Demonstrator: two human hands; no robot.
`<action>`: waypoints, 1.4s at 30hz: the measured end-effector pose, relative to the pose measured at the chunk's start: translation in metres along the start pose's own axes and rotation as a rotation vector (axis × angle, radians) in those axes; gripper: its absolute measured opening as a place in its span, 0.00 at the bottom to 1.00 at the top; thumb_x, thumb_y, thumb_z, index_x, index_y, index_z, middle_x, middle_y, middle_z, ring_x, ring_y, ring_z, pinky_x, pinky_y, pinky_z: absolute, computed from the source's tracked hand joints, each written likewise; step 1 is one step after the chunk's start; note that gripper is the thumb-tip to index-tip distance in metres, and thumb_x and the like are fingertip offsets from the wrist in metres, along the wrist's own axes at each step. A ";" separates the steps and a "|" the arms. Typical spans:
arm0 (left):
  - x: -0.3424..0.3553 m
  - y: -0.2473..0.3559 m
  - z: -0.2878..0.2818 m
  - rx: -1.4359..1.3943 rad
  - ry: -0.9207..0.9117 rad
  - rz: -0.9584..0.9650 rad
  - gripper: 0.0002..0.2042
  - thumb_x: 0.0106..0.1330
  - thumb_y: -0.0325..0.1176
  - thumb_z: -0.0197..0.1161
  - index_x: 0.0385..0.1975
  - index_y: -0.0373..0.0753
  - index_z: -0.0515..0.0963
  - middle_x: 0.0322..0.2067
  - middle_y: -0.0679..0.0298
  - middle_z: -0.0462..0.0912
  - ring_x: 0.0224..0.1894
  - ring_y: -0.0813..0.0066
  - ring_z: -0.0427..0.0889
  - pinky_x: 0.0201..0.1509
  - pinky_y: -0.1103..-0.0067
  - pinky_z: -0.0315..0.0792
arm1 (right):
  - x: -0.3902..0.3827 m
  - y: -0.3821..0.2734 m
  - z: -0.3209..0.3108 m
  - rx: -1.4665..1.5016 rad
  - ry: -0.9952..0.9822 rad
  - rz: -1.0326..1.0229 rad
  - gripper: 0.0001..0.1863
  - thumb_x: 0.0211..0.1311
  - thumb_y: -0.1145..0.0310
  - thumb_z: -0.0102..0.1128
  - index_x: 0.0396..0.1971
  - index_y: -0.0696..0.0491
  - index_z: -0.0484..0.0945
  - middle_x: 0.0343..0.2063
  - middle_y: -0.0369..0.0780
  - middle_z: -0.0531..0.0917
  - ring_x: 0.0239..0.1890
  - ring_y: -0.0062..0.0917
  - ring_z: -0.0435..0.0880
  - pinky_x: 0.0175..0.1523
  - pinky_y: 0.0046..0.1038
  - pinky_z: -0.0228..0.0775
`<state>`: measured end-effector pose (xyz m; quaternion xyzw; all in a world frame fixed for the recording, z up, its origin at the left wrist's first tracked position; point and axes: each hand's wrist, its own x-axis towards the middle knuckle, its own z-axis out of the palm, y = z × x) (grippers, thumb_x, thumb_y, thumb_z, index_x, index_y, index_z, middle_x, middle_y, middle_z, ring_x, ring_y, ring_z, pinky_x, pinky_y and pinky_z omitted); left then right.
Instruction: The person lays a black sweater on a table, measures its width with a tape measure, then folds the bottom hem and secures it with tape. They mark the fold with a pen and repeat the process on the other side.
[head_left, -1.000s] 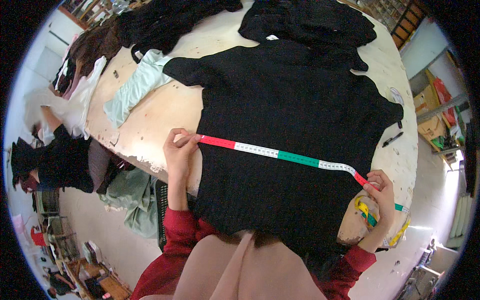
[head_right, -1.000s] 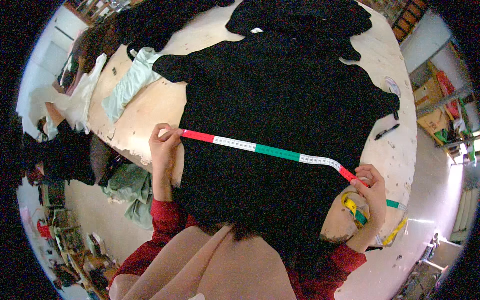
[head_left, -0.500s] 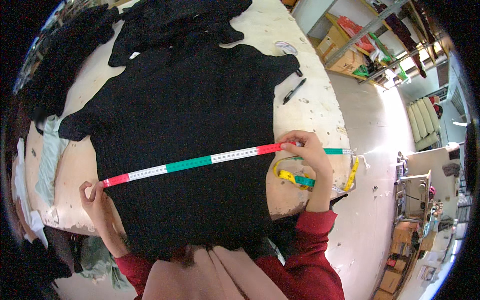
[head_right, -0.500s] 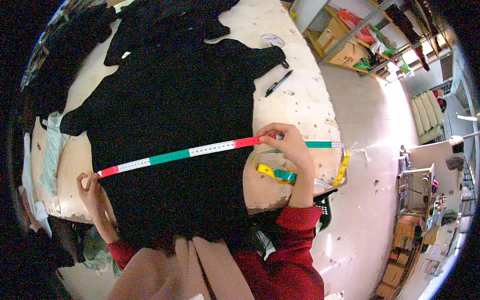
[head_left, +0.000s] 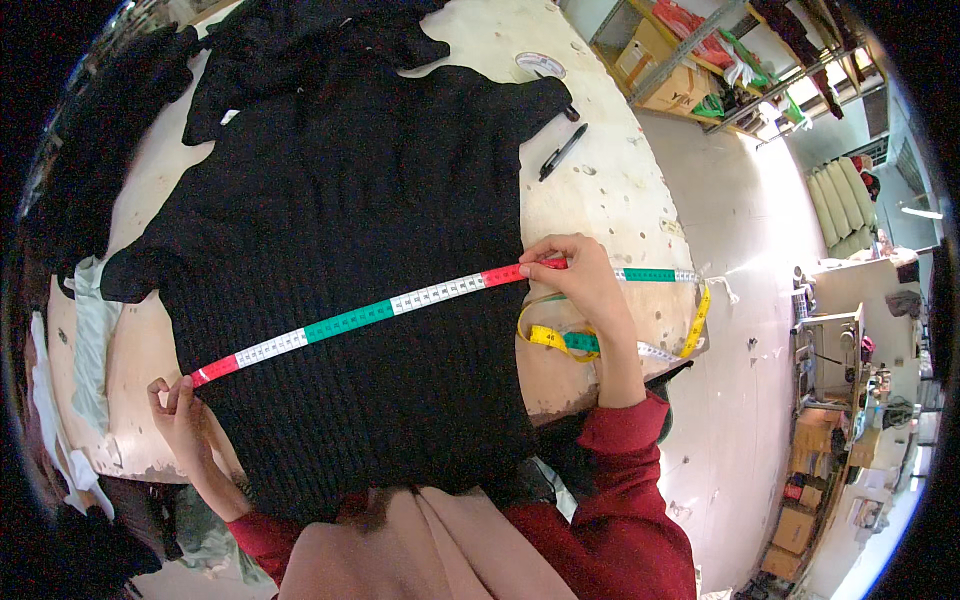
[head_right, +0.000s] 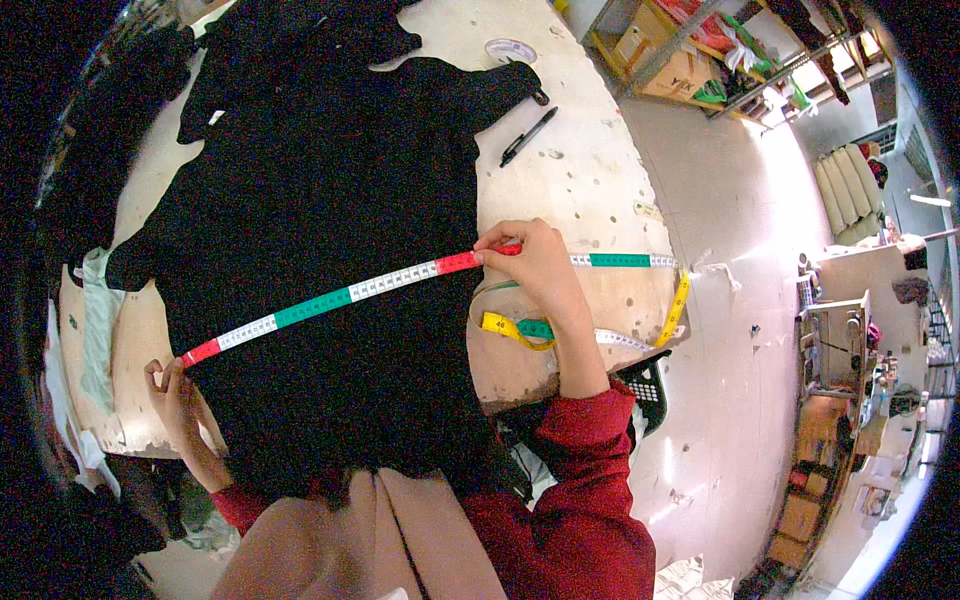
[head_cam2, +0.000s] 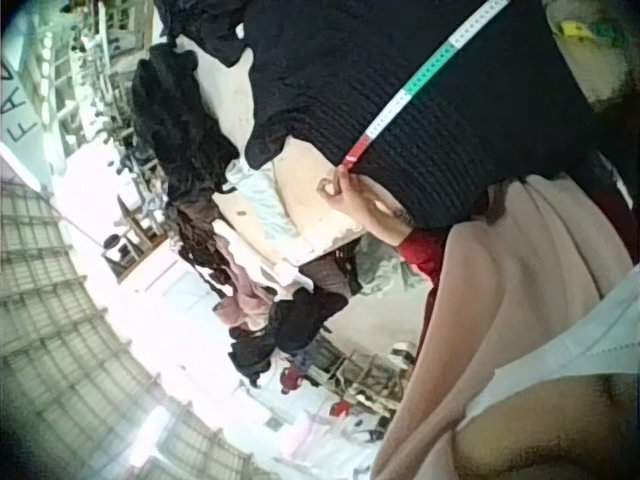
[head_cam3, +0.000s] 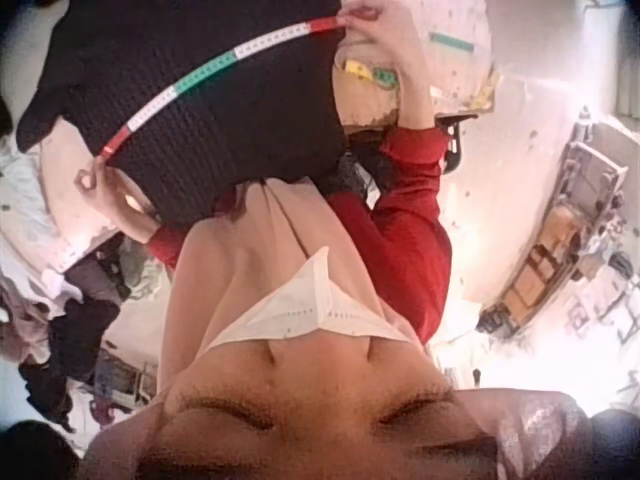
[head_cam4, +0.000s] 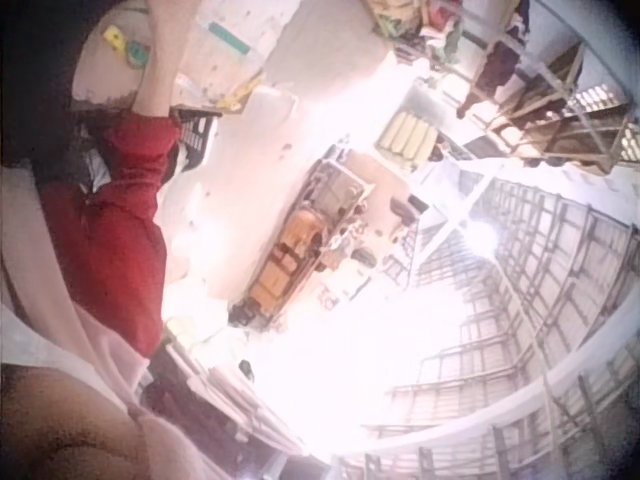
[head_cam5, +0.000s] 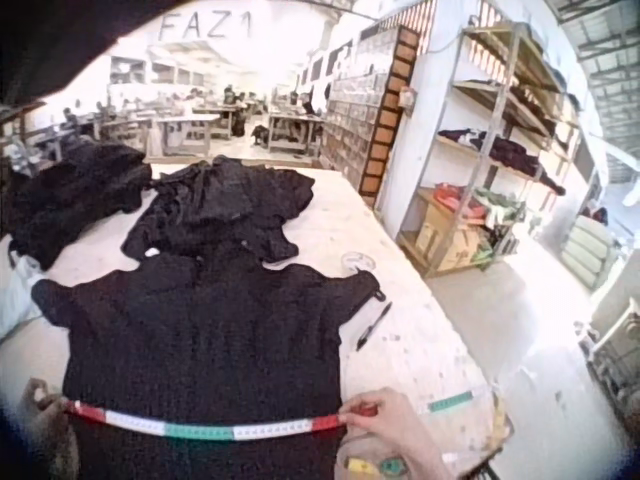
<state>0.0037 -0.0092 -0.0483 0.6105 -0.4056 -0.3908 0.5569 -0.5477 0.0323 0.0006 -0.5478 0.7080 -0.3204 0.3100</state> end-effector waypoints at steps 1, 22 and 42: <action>0.000 0.002 0.000 -0.003 -0.005 -0.014 0.14 0.64 0.24 0.65 0.39 0.46 0.65 0.30 0.68 0.81 0.21 0.92 0.66 0.22 0.92 0.56 | -0.001 -0.002 0.000 0.027 0.004 0.007 0.07 0.50 0.73 0.68 0.30 0.58 0.84 0.24 0.36 0.83 0.30 0.17 0.79 0.40 0.21 0.70; -0.001 0.005 0.006 -0.047 0.025 -0.061 0.12 0.65 0.23 0.63 0.36 0.46 0.65 0.28 0.70 0.79 0.21 0.91 0.67 0.21 0.91 0.56 | 0.002 0.006 0.001 0.025 0.002 0.042 0.05 0.51 0.75 0.66 0.29 0.57 0.81 0.26 0.35 0.83 0.30 0.16 0.79 0.40 0.20 0.70; 0.003 -0.006 -0.019 -0.163 -0.136 -0.125 0.11 0.66 0.24 0.62 0.42 0.44 0.68 0.33 0.68 0.78 0.32 0.88 0.73 0.32 0.90 0.63 | -0.007 0.001 -0.019 0.145 -0.186 0.066 0.08 0.50 0.70 0.68 0.29 0.57 0.85 0.25 0.35 0.85 0.30 0.17 0.79 0.40 0.20 0.70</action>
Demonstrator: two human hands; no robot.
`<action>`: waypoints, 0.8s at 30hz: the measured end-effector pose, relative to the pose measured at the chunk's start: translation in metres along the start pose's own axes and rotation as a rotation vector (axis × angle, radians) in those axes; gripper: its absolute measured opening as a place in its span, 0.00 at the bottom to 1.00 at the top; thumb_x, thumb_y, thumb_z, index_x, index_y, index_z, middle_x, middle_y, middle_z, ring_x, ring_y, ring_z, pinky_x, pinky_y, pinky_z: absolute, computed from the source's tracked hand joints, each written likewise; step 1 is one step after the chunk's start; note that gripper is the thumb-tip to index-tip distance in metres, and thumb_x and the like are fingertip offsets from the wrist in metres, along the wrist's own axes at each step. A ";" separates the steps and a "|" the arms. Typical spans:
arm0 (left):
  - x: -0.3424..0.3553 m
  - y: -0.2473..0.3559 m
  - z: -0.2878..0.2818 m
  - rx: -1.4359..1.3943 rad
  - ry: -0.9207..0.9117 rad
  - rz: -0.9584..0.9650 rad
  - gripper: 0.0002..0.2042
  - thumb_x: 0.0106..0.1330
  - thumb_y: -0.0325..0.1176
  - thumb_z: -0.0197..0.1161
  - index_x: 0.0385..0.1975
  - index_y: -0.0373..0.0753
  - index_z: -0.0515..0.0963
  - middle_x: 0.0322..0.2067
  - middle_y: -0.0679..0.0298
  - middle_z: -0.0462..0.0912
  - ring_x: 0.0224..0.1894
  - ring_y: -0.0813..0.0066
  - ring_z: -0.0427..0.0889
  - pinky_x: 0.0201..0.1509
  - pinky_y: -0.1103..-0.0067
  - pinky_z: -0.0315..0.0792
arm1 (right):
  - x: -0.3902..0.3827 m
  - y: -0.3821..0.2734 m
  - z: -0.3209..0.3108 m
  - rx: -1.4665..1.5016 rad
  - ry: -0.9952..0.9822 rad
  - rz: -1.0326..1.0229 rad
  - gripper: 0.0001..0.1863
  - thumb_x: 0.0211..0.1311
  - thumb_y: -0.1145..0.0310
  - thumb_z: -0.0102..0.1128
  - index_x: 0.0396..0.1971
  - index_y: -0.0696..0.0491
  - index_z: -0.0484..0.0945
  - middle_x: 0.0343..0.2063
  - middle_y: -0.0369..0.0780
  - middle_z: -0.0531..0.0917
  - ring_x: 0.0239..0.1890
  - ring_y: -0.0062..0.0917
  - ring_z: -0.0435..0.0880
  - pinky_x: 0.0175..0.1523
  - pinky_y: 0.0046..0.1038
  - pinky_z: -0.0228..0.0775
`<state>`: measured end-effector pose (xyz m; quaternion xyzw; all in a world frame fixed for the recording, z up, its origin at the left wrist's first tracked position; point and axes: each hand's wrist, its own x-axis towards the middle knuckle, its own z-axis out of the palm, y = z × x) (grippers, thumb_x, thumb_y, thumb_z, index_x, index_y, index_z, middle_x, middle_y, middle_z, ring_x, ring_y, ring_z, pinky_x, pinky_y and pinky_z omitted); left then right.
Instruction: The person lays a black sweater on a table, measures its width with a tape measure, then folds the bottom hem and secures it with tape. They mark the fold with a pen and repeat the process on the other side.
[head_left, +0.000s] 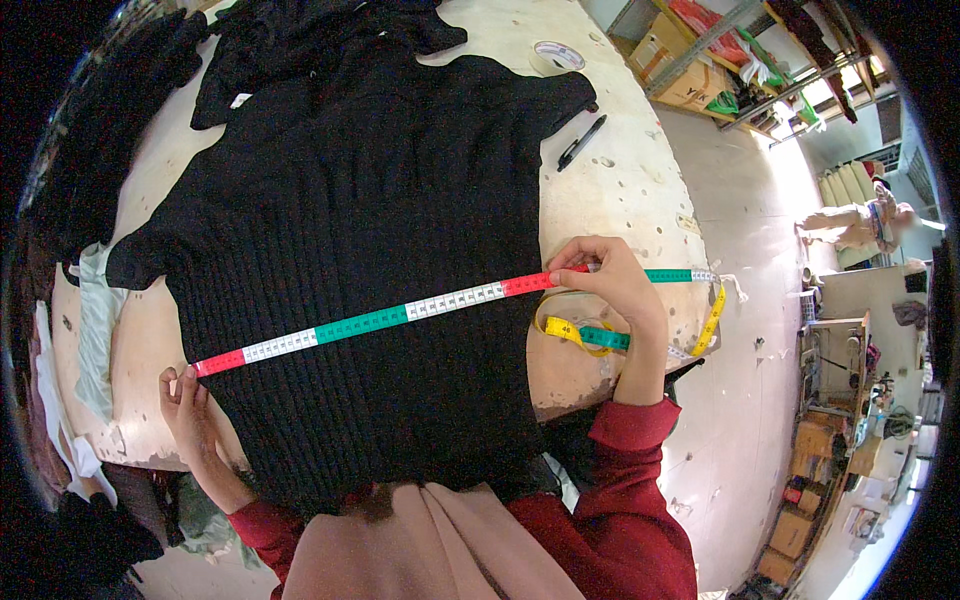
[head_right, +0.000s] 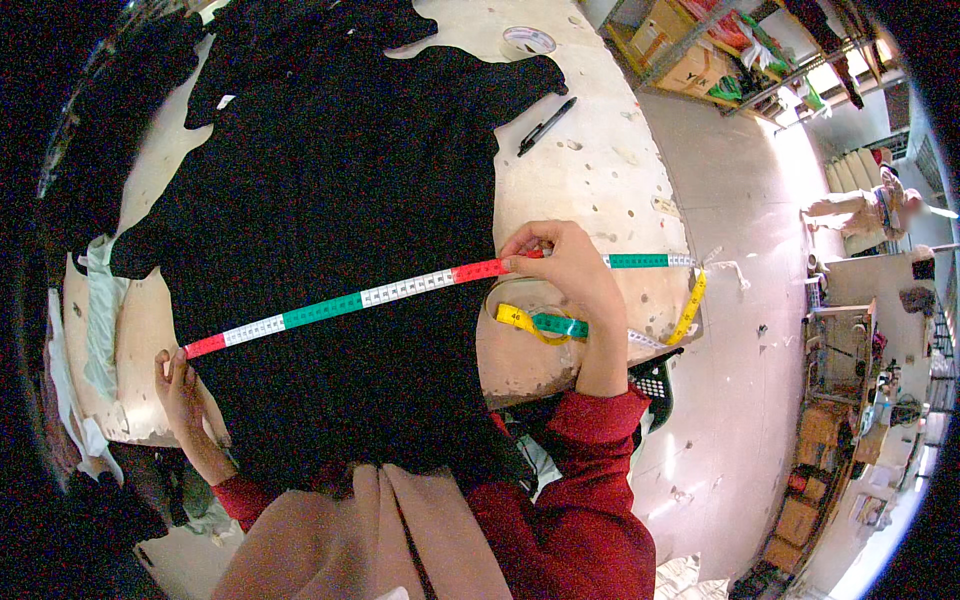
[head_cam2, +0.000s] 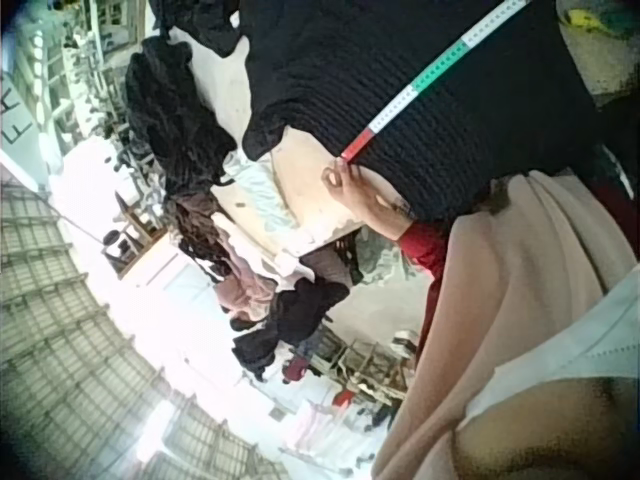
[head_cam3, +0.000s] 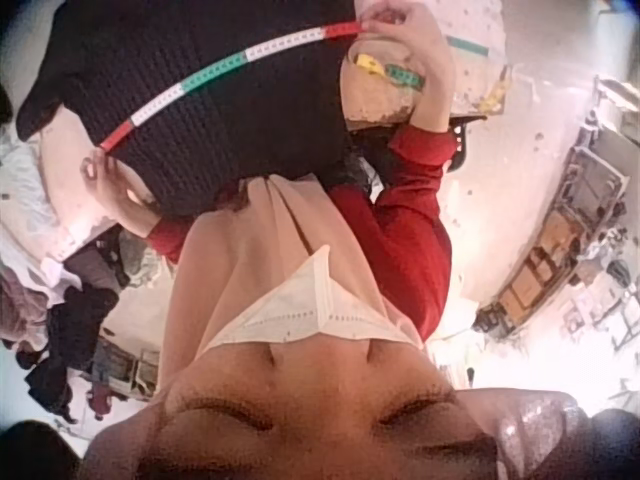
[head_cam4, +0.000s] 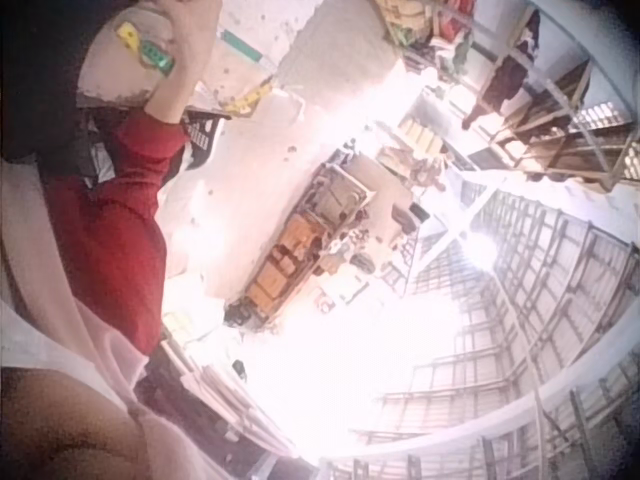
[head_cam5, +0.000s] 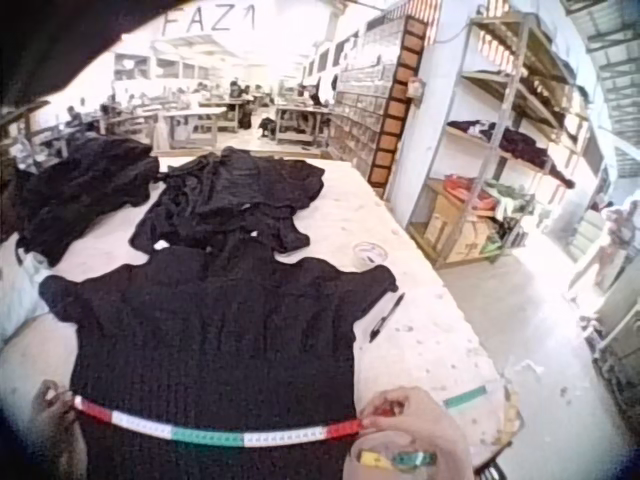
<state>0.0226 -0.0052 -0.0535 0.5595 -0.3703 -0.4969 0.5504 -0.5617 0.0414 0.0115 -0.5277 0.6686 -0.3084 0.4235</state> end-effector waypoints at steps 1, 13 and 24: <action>0.000 0.000 0.000 -0.002 -0.014 0.003 0.11 0.66 0.24 0.62 0.42 0.44 0.68 0.33 0.68 0.79 0.32 0.88 0.73 0.31 0.90 0.63 | 0.000 0.001 0.000 0.012 -0.003 0.000 0.07 0.50 0.70 0.68 0.29 0.57 0.85 0.25 0.35 0.85 0.30 0.16 0.79 0.40 0.21 0.70; -0.002 0.003 0.004 -0.007 0.029 -0.017 0.11 0.66 0.24 0.63 0.40 0.45 0.68 0.32 0.70 0.78 0.29 0.89 0.71 0.30 0.91 0.62 | -0.010 -0.023 0.036 -0.401 0.181 0.050 0.21 0.44 0.56 0.74 0.33 0.56 0.79 0.28 0.43 0.83 0.32 0.37 0.83 0.40 0.33 0.73; 0.000 -0.001 0.005 -0.016 0.048 0.025 0.14 0.65 0.21 0.62 0.41 0.46 0.65 0.28 0.68 0.78 0.27 0.88 0.69 0.28 0.89 0.60 | 0.002 -0.007 0.012 0.289 -0.117 0.123 0.16 0.49 0.78 0.71 0.31 0.54 0.69 0.20 0.34 0.76 0.15 0.13 0.69 0.18 0.17 0.54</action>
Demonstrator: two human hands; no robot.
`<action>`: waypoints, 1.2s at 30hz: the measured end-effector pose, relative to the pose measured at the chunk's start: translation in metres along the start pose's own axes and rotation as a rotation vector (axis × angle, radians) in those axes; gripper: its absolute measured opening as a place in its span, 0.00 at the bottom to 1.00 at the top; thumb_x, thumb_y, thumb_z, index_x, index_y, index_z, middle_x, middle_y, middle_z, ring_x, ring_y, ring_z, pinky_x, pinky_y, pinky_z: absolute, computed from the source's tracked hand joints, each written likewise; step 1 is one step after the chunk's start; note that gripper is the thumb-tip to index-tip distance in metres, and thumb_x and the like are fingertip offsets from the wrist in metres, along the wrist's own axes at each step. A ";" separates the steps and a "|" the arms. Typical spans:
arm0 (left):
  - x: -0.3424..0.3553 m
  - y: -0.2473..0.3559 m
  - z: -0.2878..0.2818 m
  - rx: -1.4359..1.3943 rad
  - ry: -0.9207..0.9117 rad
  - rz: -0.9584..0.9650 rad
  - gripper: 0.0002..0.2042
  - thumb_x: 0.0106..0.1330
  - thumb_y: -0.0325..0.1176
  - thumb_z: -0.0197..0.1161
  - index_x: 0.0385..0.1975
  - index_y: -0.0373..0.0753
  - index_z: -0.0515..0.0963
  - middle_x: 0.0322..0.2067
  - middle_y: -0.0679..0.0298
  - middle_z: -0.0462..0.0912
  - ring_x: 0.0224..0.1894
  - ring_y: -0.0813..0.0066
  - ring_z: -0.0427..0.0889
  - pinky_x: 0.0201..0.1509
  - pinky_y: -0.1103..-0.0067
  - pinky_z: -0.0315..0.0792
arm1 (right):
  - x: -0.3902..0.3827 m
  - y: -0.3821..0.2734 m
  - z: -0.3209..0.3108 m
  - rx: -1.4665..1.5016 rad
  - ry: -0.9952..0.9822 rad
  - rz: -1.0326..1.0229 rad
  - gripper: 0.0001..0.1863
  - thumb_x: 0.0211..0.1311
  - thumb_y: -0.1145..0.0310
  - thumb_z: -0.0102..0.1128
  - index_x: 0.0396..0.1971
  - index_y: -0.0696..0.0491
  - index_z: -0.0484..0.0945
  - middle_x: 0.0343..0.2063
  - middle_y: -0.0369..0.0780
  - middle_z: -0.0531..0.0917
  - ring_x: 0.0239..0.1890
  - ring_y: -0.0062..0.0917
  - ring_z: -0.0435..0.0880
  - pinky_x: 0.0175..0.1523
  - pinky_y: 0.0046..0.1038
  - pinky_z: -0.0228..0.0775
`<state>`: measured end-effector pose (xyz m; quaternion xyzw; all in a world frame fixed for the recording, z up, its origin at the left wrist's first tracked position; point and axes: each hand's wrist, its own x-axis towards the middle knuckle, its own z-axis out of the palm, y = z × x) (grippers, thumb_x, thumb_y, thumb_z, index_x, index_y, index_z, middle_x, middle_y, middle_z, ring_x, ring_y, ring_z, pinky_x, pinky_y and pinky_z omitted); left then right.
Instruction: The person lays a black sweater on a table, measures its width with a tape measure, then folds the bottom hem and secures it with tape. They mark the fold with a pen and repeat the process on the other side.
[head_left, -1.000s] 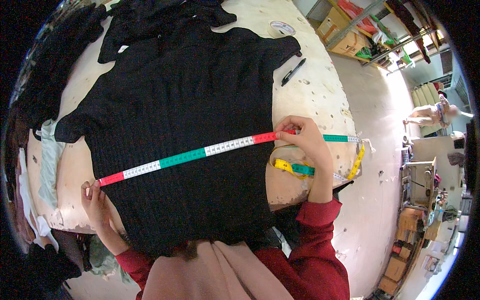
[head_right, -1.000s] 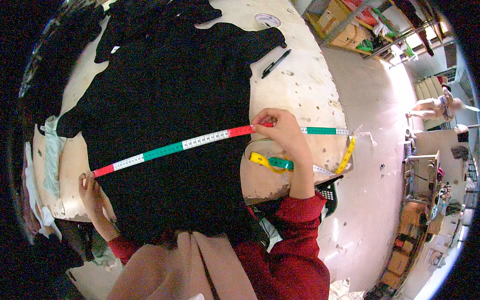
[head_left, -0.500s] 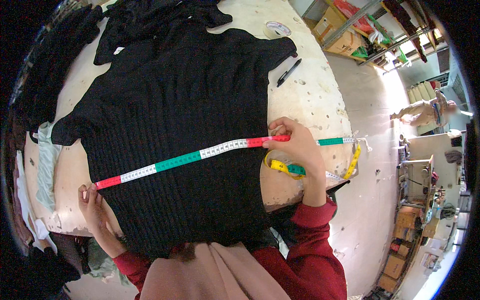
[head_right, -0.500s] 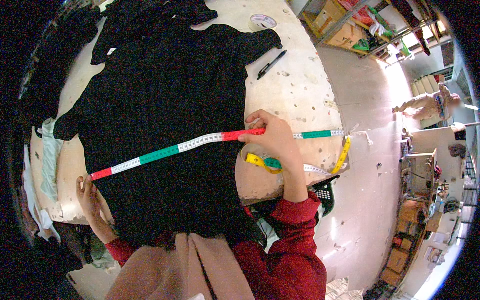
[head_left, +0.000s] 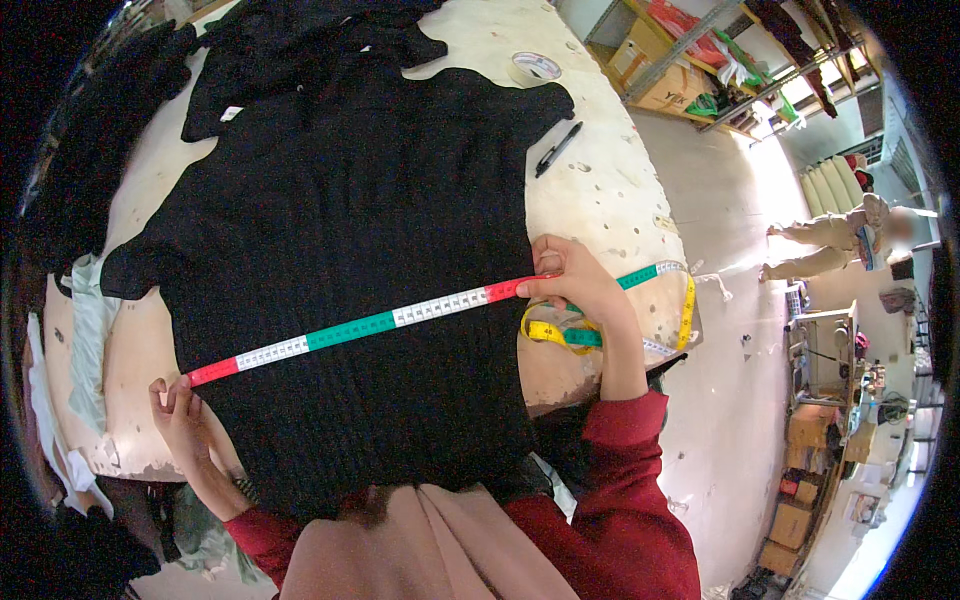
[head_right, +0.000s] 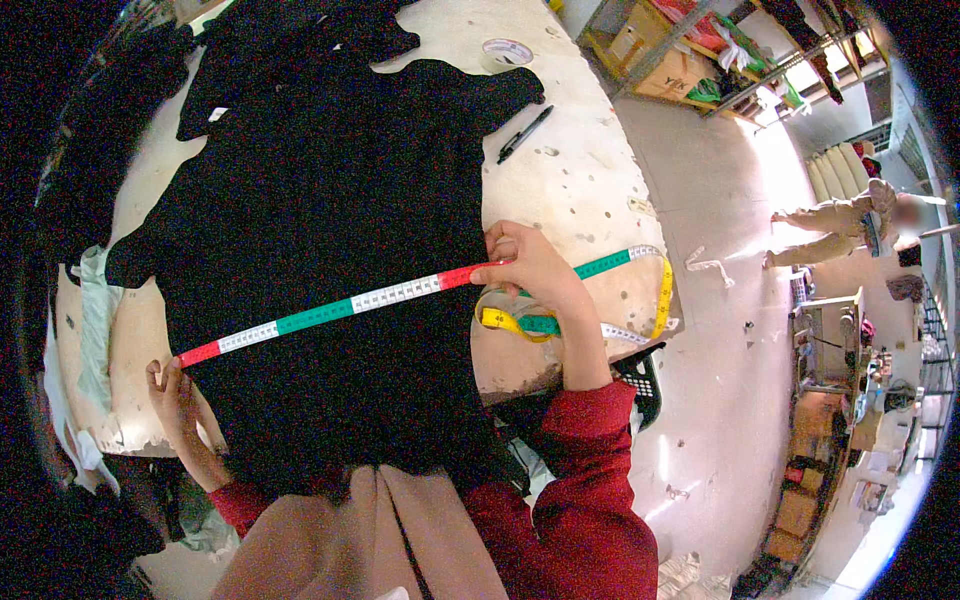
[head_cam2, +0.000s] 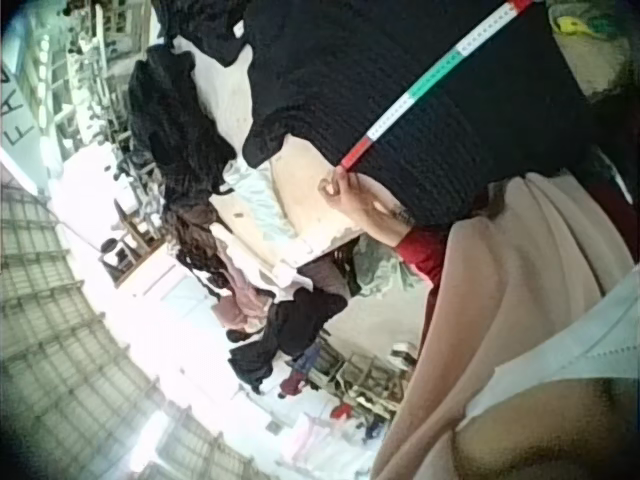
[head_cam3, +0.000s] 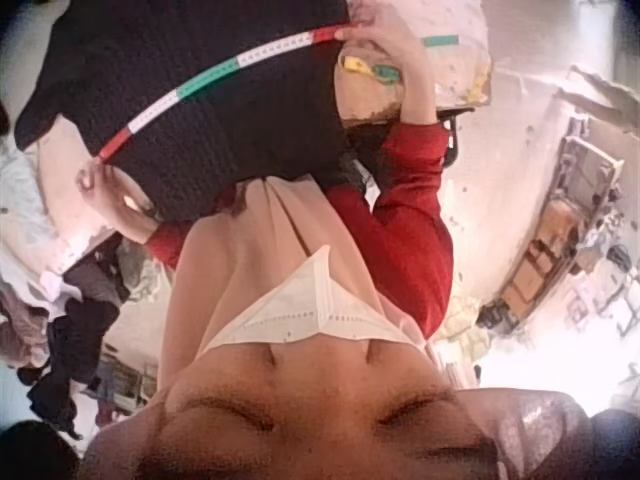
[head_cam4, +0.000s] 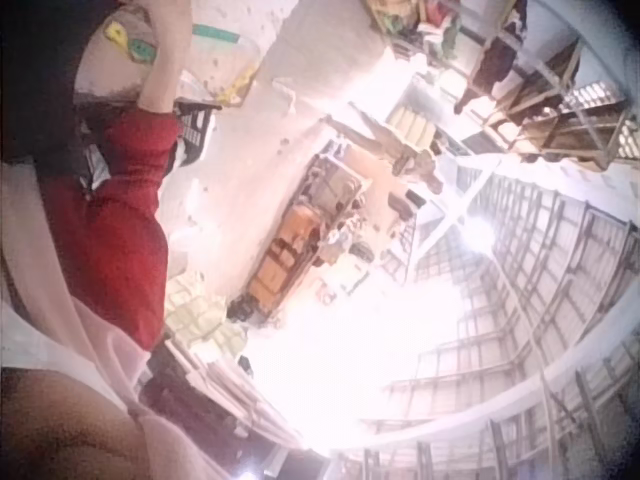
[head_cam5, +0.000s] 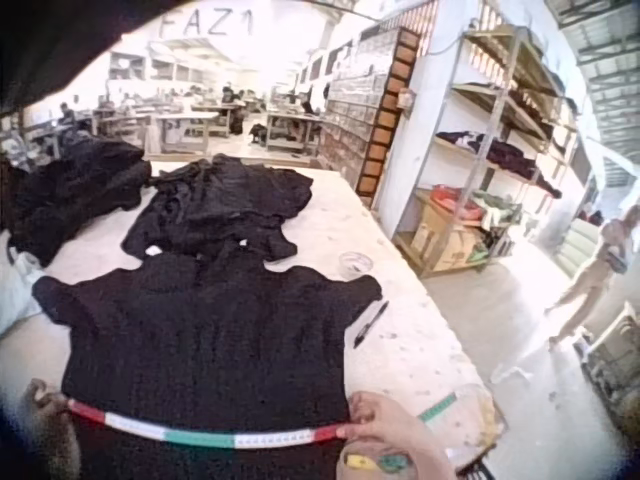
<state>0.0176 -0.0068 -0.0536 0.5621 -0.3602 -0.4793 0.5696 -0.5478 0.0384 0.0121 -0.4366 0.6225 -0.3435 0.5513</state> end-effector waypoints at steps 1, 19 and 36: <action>-0.001 0.003 0.003 -0.002 0.024 -0.011 0.14 0.65 0.21 0.61 0.42 0.46 0.65 0.28 0.67 0.78 0.27 0.88 0.69 0.28 0.89 0.60 | 0.000 0.000 -0.003 0.021 0.006 0.015 0.17 0.48 0.78 0.71 0.32 0.54 0.69 0.19 0.33 0.75 0.15 0.12 0.68 0.19 0.17 0.54; 0.008 0.002 -0.008 0.084 0.015 -0.062 0.12 0.66 0.23 0.61 0.40 0.47 0.65 0.35 0.69 0.78 0.30 0.88 0.72 0.32 0.89 0.65 | -0.001 0.015 -0.018 0.178 -0.078 0.042 0.12 0.53 0.81 0.59 0.34 0.54 0.66 0.17 0.30 0.71 0.16 0.10 0.66 0.19 0.15 0.52; -0.015 0.014 0.025 0.062 0.082 0.019 0.14 0.65 0.24 0.63 0.47 0.43 0.71 0.35 0.68 0.79 0.36 0.85 0.76 0.35 0.88 0.68 | -0.001 0.012 -0.010 0.022 0.029 -0.017 0.18 0.55 0.79 0.58 0.47 0.54 0.70 0.21 0.33 0.77 0.17 0.11 0.69 0.18 0.17 0.55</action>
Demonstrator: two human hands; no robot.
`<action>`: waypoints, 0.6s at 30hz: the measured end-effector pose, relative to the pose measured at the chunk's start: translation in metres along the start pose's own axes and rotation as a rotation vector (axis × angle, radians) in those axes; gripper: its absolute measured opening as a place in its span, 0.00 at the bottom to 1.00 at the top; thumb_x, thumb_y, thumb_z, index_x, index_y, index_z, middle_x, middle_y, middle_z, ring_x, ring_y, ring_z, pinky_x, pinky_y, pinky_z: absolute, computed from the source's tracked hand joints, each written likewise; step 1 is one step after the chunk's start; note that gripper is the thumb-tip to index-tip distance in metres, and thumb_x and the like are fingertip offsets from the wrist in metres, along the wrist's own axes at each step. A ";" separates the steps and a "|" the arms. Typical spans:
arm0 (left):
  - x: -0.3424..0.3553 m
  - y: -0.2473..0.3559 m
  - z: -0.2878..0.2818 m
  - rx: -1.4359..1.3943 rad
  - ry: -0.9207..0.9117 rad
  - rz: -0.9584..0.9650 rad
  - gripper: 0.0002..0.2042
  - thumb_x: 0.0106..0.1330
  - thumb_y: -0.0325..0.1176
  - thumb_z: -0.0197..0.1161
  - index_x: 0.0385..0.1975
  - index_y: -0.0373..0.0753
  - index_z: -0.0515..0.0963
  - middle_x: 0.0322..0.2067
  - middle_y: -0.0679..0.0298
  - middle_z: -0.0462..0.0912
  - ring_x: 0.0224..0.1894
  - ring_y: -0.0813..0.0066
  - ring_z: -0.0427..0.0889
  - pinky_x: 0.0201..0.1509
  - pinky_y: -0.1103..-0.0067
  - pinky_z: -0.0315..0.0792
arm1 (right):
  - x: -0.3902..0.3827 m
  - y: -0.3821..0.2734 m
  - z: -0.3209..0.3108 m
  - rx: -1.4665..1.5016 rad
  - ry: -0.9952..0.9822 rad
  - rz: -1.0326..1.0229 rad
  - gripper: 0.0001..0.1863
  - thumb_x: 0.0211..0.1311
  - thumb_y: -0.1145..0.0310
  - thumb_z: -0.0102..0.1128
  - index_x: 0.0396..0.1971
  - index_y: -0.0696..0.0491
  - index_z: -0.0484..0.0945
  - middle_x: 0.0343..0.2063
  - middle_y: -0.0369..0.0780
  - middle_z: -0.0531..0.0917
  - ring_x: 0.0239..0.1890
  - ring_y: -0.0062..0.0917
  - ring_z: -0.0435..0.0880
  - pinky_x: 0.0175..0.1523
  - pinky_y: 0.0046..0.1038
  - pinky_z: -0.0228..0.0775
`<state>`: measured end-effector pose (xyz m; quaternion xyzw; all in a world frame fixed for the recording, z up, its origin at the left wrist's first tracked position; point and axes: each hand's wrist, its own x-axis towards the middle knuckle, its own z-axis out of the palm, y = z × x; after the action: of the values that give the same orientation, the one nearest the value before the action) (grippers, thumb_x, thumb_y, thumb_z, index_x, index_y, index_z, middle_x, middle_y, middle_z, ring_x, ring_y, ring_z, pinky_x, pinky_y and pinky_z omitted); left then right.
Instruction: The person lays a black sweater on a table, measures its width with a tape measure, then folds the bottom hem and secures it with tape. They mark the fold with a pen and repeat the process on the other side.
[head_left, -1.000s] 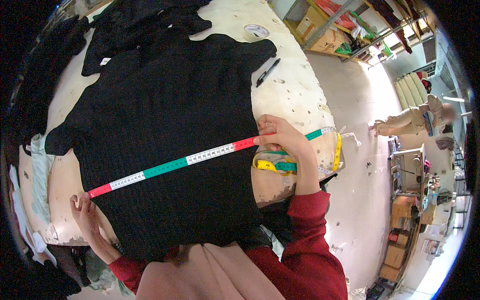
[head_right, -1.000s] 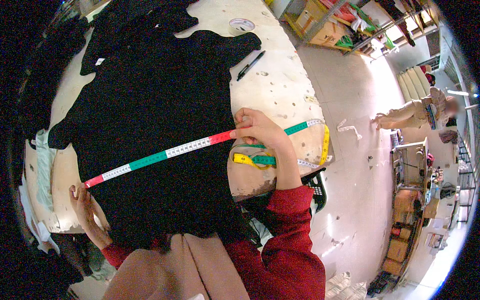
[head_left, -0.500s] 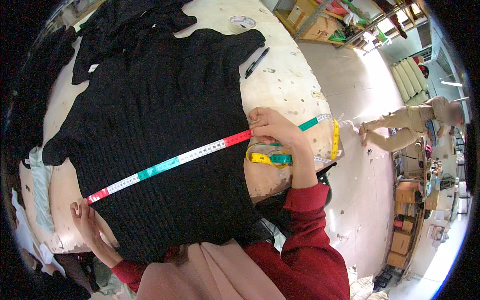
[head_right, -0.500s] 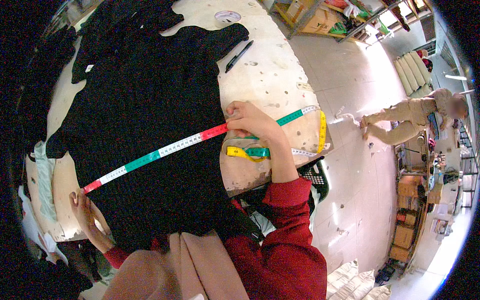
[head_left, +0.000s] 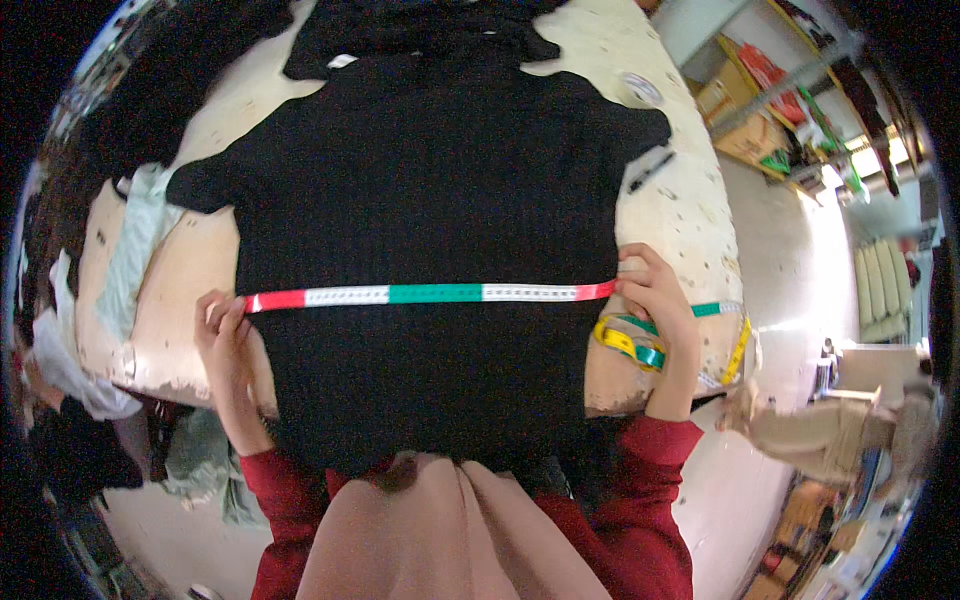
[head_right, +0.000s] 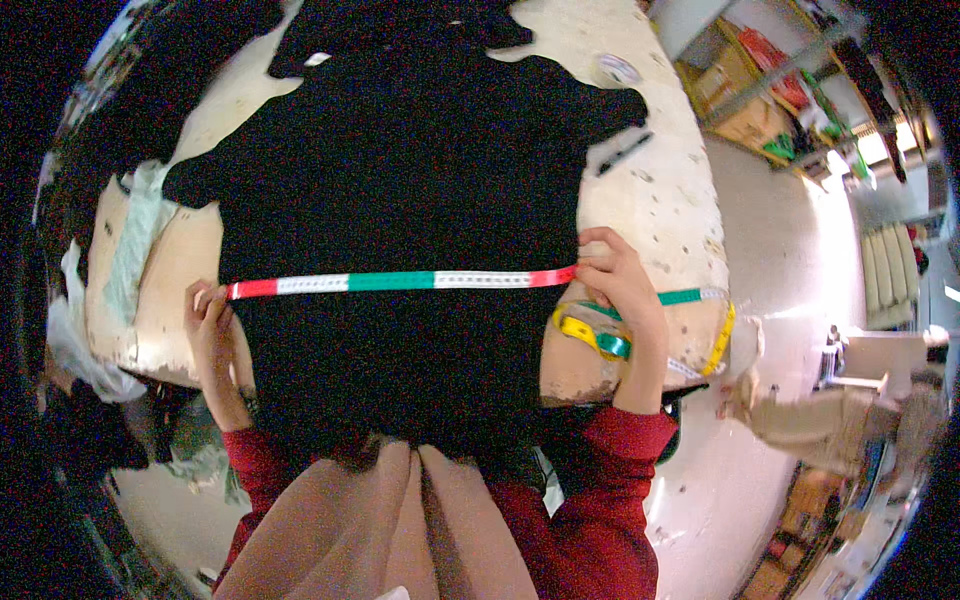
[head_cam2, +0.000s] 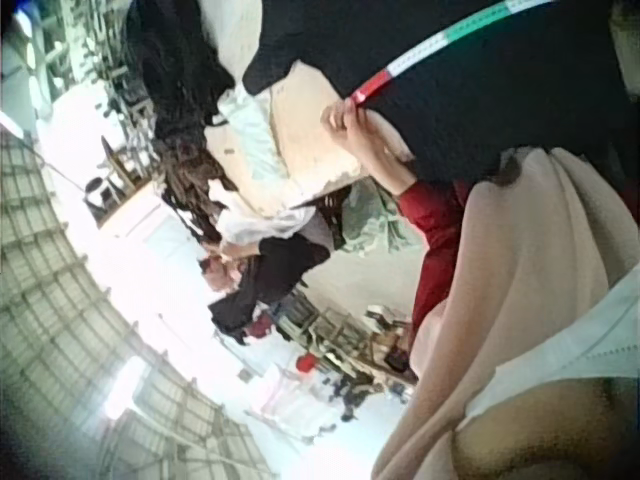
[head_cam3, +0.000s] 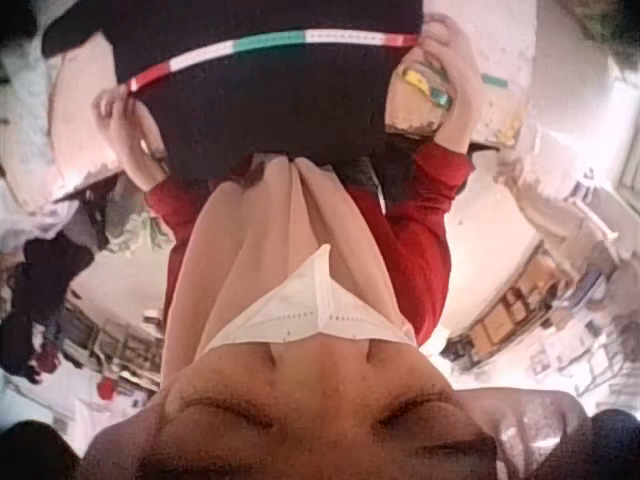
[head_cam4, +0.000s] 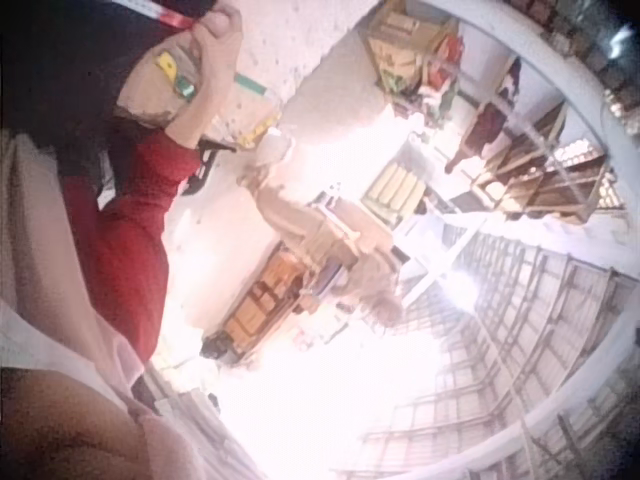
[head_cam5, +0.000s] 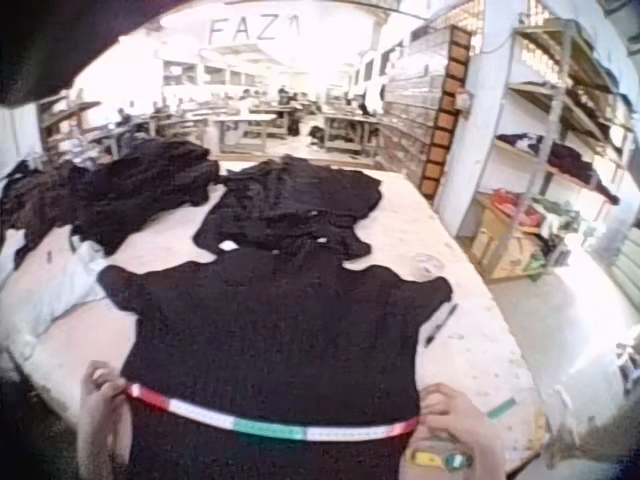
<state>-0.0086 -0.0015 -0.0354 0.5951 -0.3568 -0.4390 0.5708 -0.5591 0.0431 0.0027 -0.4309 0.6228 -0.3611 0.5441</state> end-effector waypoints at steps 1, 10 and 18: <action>-0.004 0.005 0.010 0.035 0.010 -0.009 0.15 0.64 0.24 0.63 0.50 0.42 0.72 0.35 0.67 0.80 0.35 0.85 0.76 0.34 0.89 0.68 | -0.004 -0.003 0.007 -0.054 0.105 -0.043 0.19 0.56 0.78 0.58 0.49 0.54 0.70 0.23 0.34 0.79 0.18 0.11 0.70 0.19 0.16 0.57; -0.075 0.066 0.045 0.280 -0.022 0.530 0.09 0.56 0.22 0.68 0.37 0.34 0.82 0.33 0.61 0.86 0.40 0.73 0.84 0.57 0.71 0.72 | -0.095 -0.041 0.057 -1.451 0.246 -0.303 0.39 0.49 0.67 0.69 0.63 0.51 0.64 0.60 0.51 0.71 0.62 0.47 0.69 0.68 0.45 0.56; -0.119 0.080 0.112 0.459 -0.927 0.777 0.20 0.54 0.35 0.72 0.48 0.46 0.80 0.51 0.63 0.80 0.57 0.60 0.74 0.66 0.56 0.58 | -0.073 -0.039 0.198 -0.832 -0.178 -0.714 0.24 0.58 0.68 0.59 0.57 0.53 0.71 0.39 0.44 0.81 0.43 0.38 0.81 0.53 0.42 0.70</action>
<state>-0.1495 0.0598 0.0620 0.2781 -0.8405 -0.3244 0.3332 -0.3549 0.1001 0.0366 -0.8227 0.4798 -0.2088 0.2222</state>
